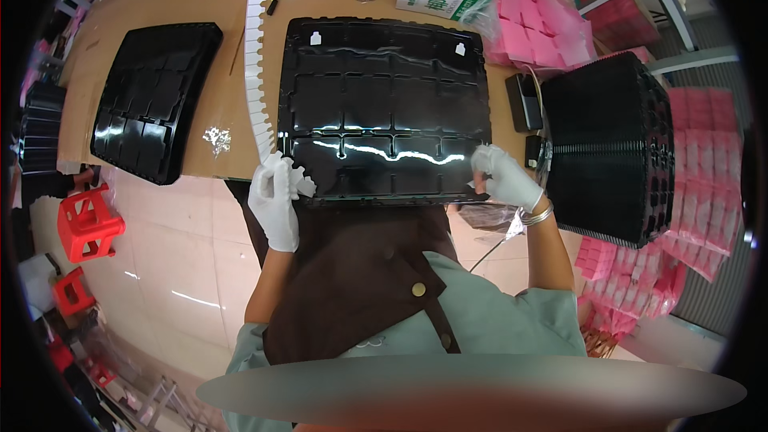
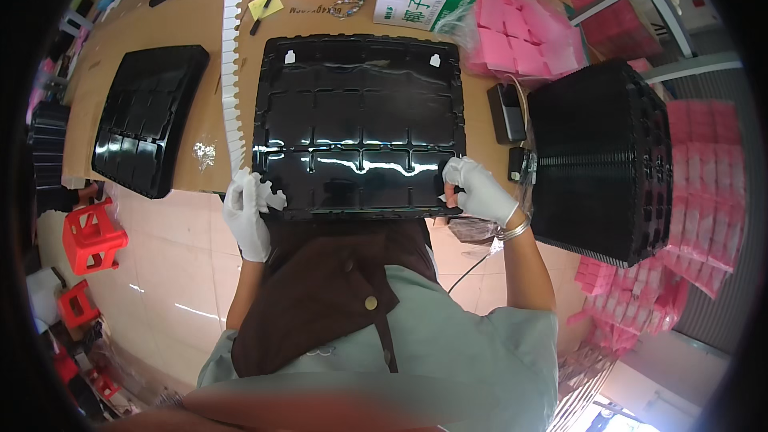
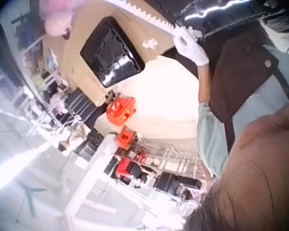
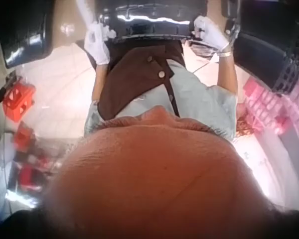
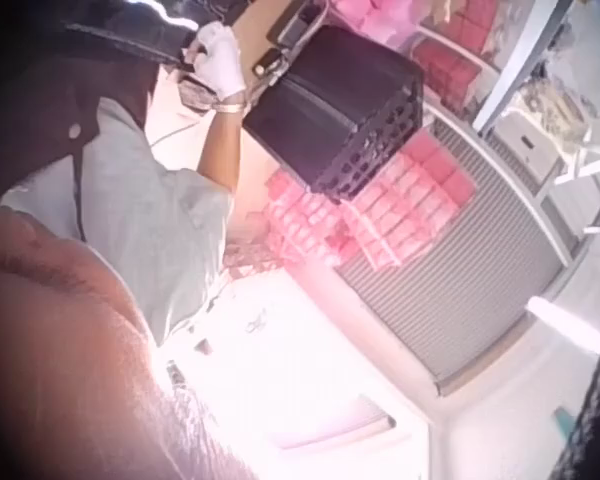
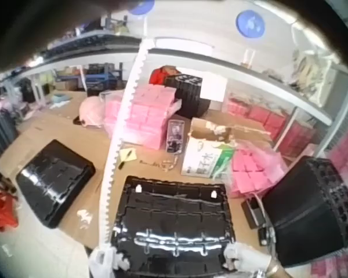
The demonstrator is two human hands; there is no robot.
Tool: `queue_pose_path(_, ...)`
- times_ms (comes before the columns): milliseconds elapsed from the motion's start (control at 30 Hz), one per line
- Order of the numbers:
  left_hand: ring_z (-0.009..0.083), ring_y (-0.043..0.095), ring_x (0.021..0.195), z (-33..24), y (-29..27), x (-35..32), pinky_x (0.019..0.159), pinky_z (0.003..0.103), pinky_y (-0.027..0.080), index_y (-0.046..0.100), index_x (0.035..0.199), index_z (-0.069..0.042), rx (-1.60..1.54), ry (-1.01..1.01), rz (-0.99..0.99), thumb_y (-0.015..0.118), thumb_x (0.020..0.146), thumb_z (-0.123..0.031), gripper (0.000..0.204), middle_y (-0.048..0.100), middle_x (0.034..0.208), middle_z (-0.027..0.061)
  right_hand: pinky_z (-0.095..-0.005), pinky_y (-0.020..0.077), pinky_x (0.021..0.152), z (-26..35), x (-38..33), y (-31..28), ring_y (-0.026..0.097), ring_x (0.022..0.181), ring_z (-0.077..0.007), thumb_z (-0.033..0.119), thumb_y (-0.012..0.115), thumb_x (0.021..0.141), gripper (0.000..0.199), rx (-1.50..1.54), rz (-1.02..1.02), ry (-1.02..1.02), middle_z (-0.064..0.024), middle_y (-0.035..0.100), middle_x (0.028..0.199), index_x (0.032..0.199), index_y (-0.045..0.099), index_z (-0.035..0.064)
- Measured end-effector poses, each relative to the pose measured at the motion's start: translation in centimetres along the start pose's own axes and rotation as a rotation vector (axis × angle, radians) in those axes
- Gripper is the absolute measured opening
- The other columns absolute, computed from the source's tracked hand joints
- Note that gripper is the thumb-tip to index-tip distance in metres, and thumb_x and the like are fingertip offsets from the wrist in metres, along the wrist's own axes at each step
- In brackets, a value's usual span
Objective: The person assembles pink foam or plastic components into black plastic trays by hand, snapping the parts together and organizing them within the trays.
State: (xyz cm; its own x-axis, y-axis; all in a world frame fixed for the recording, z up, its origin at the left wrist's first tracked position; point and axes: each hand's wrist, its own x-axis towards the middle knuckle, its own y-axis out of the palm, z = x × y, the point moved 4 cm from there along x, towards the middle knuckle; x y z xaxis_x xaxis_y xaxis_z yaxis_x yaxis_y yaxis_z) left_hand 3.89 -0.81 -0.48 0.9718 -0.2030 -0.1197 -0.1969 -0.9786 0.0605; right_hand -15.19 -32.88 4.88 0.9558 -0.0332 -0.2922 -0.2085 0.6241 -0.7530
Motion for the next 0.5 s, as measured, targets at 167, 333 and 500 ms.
queue_pose_path(167, 0.0025, 0.050, 0.064, -1.0, 0.5, -0.1, 0.052, 0.017, 0.039, 0.063, 0.090, 0.002, -0.054, 0.019, -0.054, 0.058, 0.093, -0.009, 0.012, 0.061, 0.096, 0.0042, -0.0399, 0.0456, 0.067, -0.7, 0.4, 0.2, 0.058, 0.075, -0.0306, -0.005, 0.064, 0.067, 0.011, 0.442, -0.075, 0.182, -0.0102, 0.056, 0.080, 0.070, 0.059, 0.0041)
queue_pose_path(333, 0.0039, 0.048, 0.061, -0.2, 0.0, 0.0, 0.059, 0.018, 0.042, 0.060, 0.110, 0.003, -0.003, 0.024, -0.018, 0.058, 0.095, -0.013, 0.023, 0.062, 0.099, 0.0064, -0.0403, 0.0482, 0.066, 1.2, 1.5, 1.8, 0.060, 0.076, -0.0318, -0.002, 0.067, 0.068, 0.010, -0.224, -0.264, 0.278, -0.0113, 0.058, 0.084, 0.071, 0.060, 0.0048)
queue_pose_path(500, 0.0035, 0.047, 0.059, 0.0, -0.2, -0.2, 0.058, 0.017, 0.041, 0.061, 0.110, 0.003, -0.055, 0.006, -0.037, 0.058, 0.094, -0.012, 0.022, 0.062, 0.098, 0.0059, -0.0411, 0.0469, 0.066, 0.8, 1.3, 1.0, 0.059, 0.075, -0.0316, -0.003, 0.065, 0.064, 0.011, -0.101, -0.267, 0.130, -0.0116, 0.058, 0.080, 0.066, 0.059, 0.0048)
